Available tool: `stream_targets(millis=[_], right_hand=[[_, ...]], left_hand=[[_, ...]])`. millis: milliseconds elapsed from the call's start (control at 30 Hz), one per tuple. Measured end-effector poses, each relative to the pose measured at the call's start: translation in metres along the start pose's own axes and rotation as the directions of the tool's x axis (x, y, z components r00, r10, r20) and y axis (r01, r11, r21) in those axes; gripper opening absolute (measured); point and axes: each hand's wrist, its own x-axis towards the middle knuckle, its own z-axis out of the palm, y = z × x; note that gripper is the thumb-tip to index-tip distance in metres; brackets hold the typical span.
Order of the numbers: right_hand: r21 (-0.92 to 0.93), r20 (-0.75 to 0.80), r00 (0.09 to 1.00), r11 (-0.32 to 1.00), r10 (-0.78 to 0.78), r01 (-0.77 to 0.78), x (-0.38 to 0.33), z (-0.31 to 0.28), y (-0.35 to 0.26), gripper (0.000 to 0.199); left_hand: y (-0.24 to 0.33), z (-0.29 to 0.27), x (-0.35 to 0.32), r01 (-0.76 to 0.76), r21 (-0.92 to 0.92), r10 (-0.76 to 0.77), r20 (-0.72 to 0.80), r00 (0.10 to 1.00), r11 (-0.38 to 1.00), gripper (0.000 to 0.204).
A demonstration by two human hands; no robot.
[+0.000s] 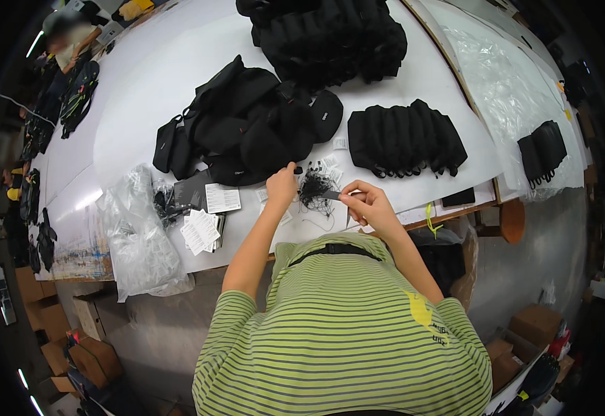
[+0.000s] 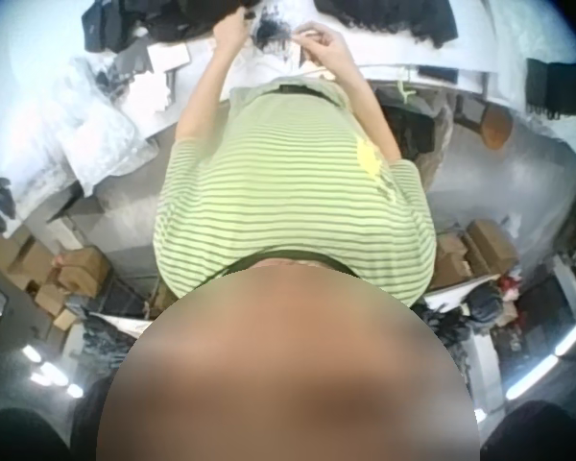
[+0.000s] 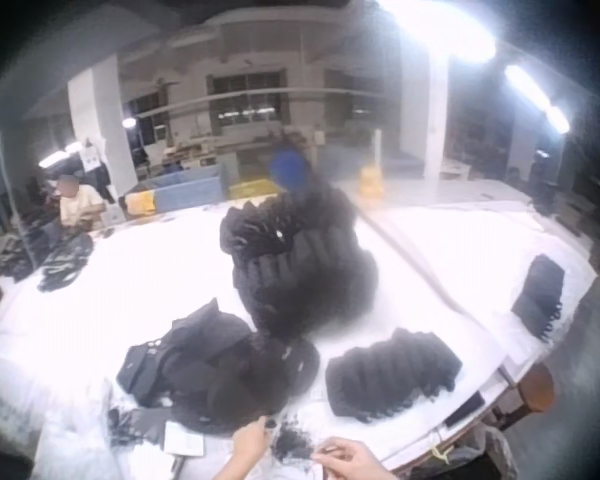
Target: The person is inserting labels and tags into small black pouches and organizing them.
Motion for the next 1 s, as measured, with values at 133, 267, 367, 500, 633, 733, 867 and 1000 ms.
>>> stream_targets(millis=[133,267,367,500,633,733,867,1000], right_hand=[[0.038,-0.088,0.996,0.999,0.022,-0.019,0.000,-0.006,0.014,0.014],[-0.040,-0.027,0.994,0.993,0.108,-0.109,0.010,0.005,0.023,0.015],[-0.383,-0.010,1.000,0.923,-0.029,0.023,0.022,0.020,0.045,0.011],[-0.675,0.115,0.984,0.716,-0.139,0.180,0.028,0.045,0.055,0.012],[-0.732,0.171,0.978,0.649,-0.121,0.208,0.025,0.053,0.051,0.011],[-0.708,0.163,0.971,0.664,-0.175,0.238,0.023,0.055,0.052,0.012],[-0.683,0.196,0.946,0.656,-0.259,0.321,0.021,0.059,0.050,0.013],[-0.753,0.217,0.929,0.555,-0.299,0.354,0.020,0.057,0.050,0.016]], left_hand=[[0.004,-0.021,-0.017,-0.182,-0.063,0.173,-0.126,0.977,0.981,0.020],[0.017,-0.067,-0.063,-0.410,-0.147,0.378,-0.201,0.904,0.900,0.023],[0.026,-0.088,-0.096,-0.418,-0.307,0.361,-0.227,0.905,0.855,0.027],[0.042,-0.101,-0.122,-0.083,-0.604,-0.053,-0.204,0.978,0.793,0.022],[0.036,-0.101,-0.131,0.197,-0.610,-0.281,-0.044,0.959,0.767,0.010],[0.039,-0.103,-0.131,0.374,-0.751,-0.412,0.148,0.899,0.545,0.008],[0.034,-0.095,-0.133,0.325,-0.824,-0.374,0.151,0.915,0.464,0.009],[0.031,-0.096,-0.129,0.240,-0.863,-0.351,0.079,0.933,0.445,0.010]])
